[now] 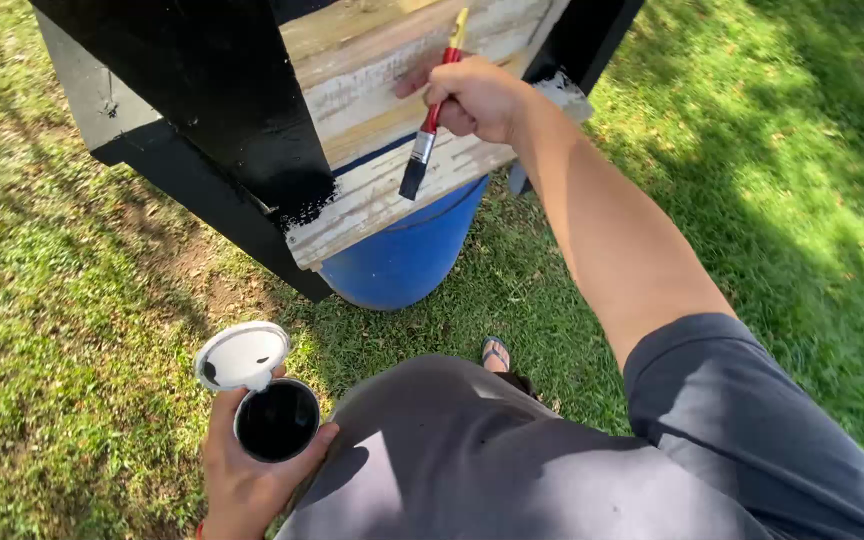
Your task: Painting a wooden structure with black paint using a brush outdoors
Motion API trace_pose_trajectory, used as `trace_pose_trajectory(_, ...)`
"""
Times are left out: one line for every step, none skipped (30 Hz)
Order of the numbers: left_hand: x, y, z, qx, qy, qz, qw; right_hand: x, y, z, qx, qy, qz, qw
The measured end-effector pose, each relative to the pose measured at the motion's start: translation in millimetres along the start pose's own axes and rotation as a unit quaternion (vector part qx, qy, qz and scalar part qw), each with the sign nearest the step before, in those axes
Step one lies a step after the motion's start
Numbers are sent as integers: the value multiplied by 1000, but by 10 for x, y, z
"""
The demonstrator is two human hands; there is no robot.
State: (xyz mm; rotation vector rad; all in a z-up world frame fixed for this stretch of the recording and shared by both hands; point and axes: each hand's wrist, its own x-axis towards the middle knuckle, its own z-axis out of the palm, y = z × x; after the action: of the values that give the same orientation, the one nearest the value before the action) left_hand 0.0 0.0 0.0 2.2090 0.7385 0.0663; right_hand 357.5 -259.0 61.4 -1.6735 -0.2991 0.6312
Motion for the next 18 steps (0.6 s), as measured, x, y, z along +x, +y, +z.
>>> trace_pose_trajectory(-26, 110, 53, -29, -11, 5, 1000, 36, -5, -62, 25, -5, 22, 999)
trace_pose_trajectory(-52, 222, 108, -58, -21, 11, 998, 70, -9, -128, 50, -10, 45, 998)
trace_pose_trajectory(-53, 239, 240, -61, -10, 1, 998, 67, 40, -165, 46, -25, 44, 998)
trace_pose_trajectory(-57, 257, 375, -98, 6, 74, 992, 60, 91, -208, 60, -52, 9, 997)
trace_pose_trajectory(-93, 268, 498, -130, 19, 144, 981, 26, 168, -242, 77, -79, -22, 994)
trace_pose_trajectory(-137, 318, 630, -130, 28, 132, 982, -185, 137, -196, 76, -94, -17, 993)
trace_pose_trajectory(-139, 380, 768, -71, 43, 115, 990, -365, 78, -173, -41, -78, -45, 995)
trace_pose_trajectory(-135, 444, 900, -13, 55, 95, 994, -548, 17, -161, -156, -59, -76, 983)
trace_pose_trajectory(-145, 622, 957, -13, 69, 84, 994, -662, 128, -286, -158, -76, -81, 981)
trace_pose_trajectory(-145, 796, 1010, -53, 75, 118, 989, -765, 240, -416, -178, -75, -164, 968)
trace_pose_trajectory(-162, 951, 1051, -89, 75, 150, 982, -888, 381, -542, -191, -72, -240, 949)
trace_pose_trajectory(-147, 1026, 1137, -87, 85, 137, 983, -956, 411, -668, -188, -88, -241, 948)
trace_pose_trajectory(-135, 1103, 1216, -76, 96, 145, 982, -1040, 442, -803, -158, -88, -306, 935)
trace_pose_trajectory(-127, 1178, 1285, -65, 107, 152, 980, -1125, 466, -937, -125, -88, -368, 917)
trace_pose_trajectory(-142, 1275, 1318, -60, 117, 142, 981, -1206, 403, -994, -119, -101, -370, 916)
trace_pose_trajectory(-156, 1366, 1340, -74, 114, 121, 983, -1288, 335, -1047, -126, -50, -349, 927)
trace_pose_trajectory(-126, 1453, 1366, -89, 115, 105, 984, -1337, 262, -1107, -135, 2, -331, 934)
trace_pose_trajectory(-98, 1501, 1383, -86, 129, 99, 983, -1301, 273, -1160, -131, -10, -338, 932)
